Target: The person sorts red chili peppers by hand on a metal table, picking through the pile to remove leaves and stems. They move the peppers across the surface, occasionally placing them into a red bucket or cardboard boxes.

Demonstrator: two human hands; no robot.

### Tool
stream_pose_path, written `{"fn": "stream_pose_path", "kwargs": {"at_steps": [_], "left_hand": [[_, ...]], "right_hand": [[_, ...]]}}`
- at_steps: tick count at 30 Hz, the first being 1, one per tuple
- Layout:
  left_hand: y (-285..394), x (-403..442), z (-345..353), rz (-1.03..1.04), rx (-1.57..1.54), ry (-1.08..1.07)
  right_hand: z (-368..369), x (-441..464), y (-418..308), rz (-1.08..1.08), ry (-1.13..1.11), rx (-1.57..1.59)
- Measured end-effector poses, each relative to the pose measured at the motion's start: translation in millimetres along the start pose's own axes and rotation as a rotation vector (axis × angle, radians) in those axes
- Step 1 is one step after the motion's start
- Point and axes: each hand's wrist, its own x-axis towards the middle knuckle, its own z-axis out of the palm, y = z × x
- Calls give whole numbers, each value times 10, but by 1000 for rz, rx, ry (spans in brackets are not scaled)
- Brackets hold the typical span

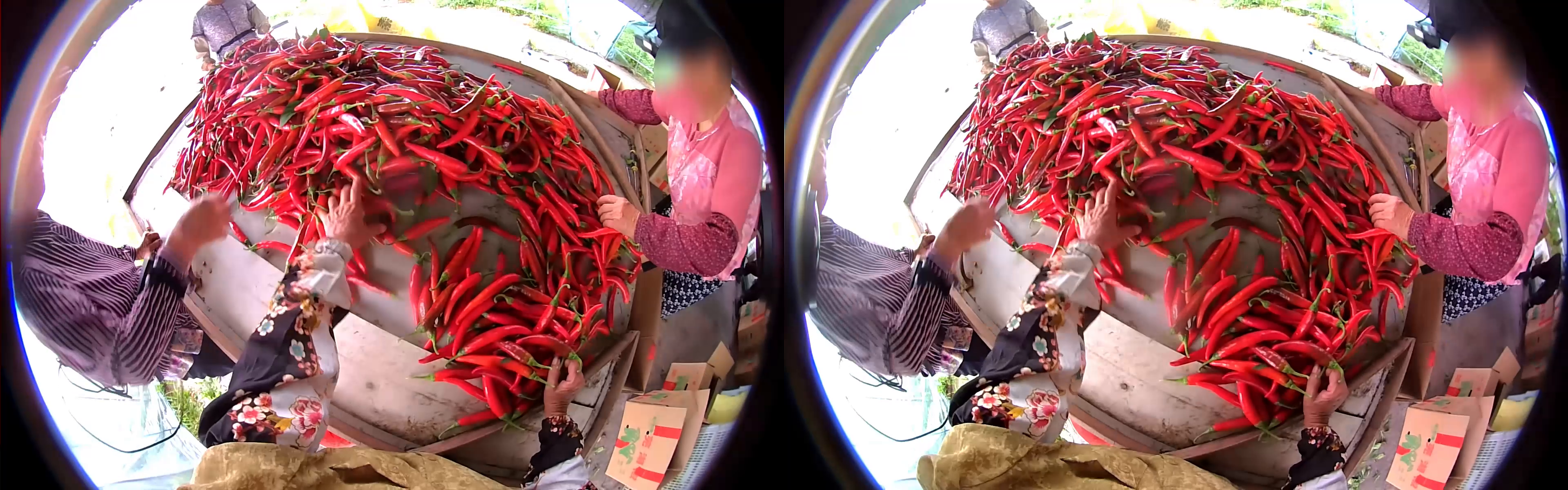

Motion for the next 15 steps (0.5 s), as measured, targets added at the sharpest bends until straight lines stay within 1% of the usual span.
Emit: {"fn": "stream_pose_path", "kwargs": {"at_steps": [1,2,3,4,5,6,7,8,10,13,14,15], "left_hand": [[-142,2,287,135,-68,98],[-151,-115,396,225,-52,133],[-124,-294,441,358,13,144],[-101,-440,470,422,-58,82],[28,-599,441,436,-81,37],[146,-762,392,510,-99,27],[234,-873,388,622,-150,-52],[496,-1005,112,653,-6,-177],[681,-1035,3,711,-150,-448],[892,-815,-237,669,-190,-605],[978,-653,-243,641,-187,-574],[1003,-491,-179,569,-207,-413]], "right_hand": [[4,-3,24,5,-3,23],[8,-3,19,14,-4,33],[10,3,2,23,-5,44],[-1,0,-20,37,-7,40],[-20,2,-49,50,-9,33],[-36,20,-78,52,-12,35],[-47,41,-110,55,-17,36],[-52,35,-121,59,-24,39],[-55,13,-83,43,-28,15],[-60,38,-99,49,-34,32],[-66,51,-116,59,-36,45],[-68,54,-117,77,-36,40]]}}
